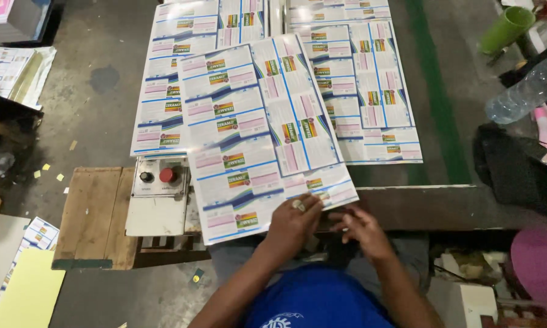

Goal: The person repeatedly folds printed sheets of paper in half by hand. They pick up a sheet from a stack on the left, fold it, and place it onto a growing pile on the right side of the table.

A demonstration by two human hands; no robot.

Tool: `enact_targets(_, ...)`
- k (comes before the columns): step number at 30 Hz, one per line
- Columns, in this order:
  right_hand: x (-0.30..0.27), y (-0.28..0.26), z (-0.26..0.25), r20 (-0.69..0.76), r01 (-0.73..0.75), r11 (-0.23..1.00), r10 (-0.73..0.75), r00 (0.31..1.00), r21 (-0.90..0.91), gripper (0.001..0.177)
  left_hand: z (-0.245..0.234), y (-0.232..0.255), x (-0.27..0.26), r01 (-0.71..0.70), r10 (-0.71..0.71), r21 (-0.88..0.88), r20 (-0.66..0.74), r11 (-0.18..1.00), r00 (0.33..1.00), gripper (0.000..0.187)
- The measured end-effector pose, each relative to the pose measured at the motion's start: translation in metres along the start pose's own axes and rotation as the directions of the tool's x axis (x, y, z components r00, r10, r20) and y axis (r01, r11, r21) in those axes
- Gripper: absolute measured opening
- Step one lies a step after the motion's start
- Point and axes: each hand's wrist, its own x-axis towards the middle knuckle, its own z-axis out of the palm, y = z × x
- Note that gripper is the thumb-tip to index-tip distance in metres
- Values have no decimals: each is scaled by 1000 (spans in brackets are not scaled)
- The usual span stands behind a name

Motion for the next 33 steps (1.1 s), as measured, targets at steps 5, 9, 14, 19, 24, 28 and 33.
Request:
enact_targets(5, -1, 10, 13, 81, -33, 990, 22, 996, 138, 35, 7, 18, -3, 8, 4, -47, 242, 999, 970, 32)
enact_targets(9, -10, 2, -10, -100, 19, 979, 2, 995, 205, 30, -12, 7, -11, -25, 32, -35, 200, 999, 979, 40)
enact_targets(14, -43, 8, -58, -370, 179, 975, -119, 922, 133, 25, -49, -48, -3, 99, -112, 114, 114, 989, 987, 41)
enact_targets(19, -80, 22, -111, -536, 246, 966, -168, 828, 77, 24, -49, -125, 8, 163, -162, 266, -24, 950, 986, 45)
enact_targets(24, -110, 33, -131, -584, 268, 963, -220, 781, -4, 22, -43, -162, 20, 227, -248, 556, -38, 799, 968, 80)
enact_targets(28, -128, 39, -124, -644, 219, 975, -196, 739, -46, 21, -52, -170, 12, 198, -257, 584, 19, 787, 966, 74)
enact_targets(33, -131, 56, -128, -636, 170, 985, -152, 757, -33, 22, -68, -182, 18, 57, -92, 596, 28, 801, 995, 26)
